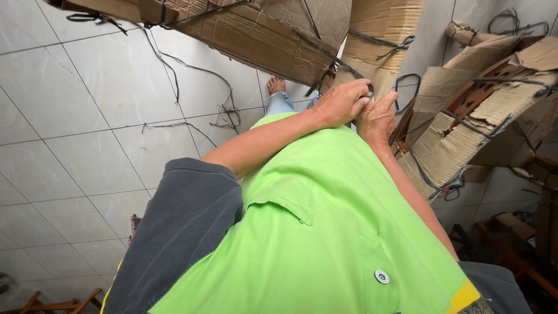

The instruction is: Wrapping cardboard around wooden furniture frames and securing it with string for protection during transport.

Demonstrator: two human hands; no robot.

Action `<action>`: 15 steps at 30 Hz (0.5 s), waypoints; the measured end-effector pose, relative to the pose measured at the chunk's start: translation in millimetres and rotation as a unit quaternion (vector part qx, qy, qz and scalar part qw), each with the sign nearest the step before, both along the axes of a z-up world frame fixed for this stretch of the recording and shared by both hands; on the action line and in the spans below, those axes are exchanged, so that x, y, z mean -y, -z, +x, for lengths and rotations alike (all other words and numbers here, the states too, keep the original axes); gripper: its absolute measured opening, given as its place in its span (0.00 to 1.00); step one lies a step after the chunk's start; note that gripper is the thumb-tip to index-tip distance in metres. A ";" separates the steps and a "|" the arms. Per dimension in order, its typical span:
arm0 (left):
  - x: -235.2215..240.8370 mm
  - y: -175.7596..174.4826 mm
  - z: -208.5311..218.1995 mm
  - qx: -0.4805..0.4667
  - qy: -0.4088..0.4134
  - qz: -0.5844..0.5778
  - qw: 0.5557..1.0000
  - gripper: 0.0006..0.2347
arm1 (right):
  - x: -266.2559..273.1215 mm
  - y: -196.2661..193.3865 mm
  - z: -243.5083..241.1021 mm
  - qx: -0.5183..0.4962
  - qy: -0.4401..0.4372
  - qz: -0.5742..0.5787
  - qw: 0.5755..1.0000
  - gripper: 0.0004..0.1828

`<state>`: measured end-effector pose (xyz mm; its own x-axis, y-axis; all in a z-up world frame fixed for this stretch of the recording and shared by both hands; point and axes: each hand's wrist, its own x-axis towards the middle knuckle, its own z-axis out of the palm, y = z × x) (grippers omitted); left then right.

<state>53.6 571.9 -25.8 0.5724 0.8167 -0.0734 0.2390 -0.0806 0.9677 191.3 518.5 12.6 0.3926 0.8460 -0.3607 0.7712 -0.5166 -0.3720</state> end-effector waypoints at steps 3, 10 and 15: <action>-5.4 -11.6 6.8 -0.026 0.005 -0.014 1.000 0.05 | -2.8 3.6 5.4 -0.013 0.006 -0.033 0.999 0.15; -2.3 10.2 15.1 -0.131 -0.011 -0.054 0.990 0.08 | -2.3 9.3 10.2 -0.007 -0.016 -0.045 0.999 0.18; 0.9 -3.7 9.7 -0.244 -0.005 -0.138 0.960 0.11 | -3.8 5.9 7.9 -0.008 -0.022 -0.034 0.999 0.18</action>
<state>63.4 571.0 -22.0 0.4071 0.7334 -0.5445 0.6680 0.1675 0.7251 199.2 522.3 6.7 0.3486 0.8359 -0.4239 0.7884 -0.5061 -0.3497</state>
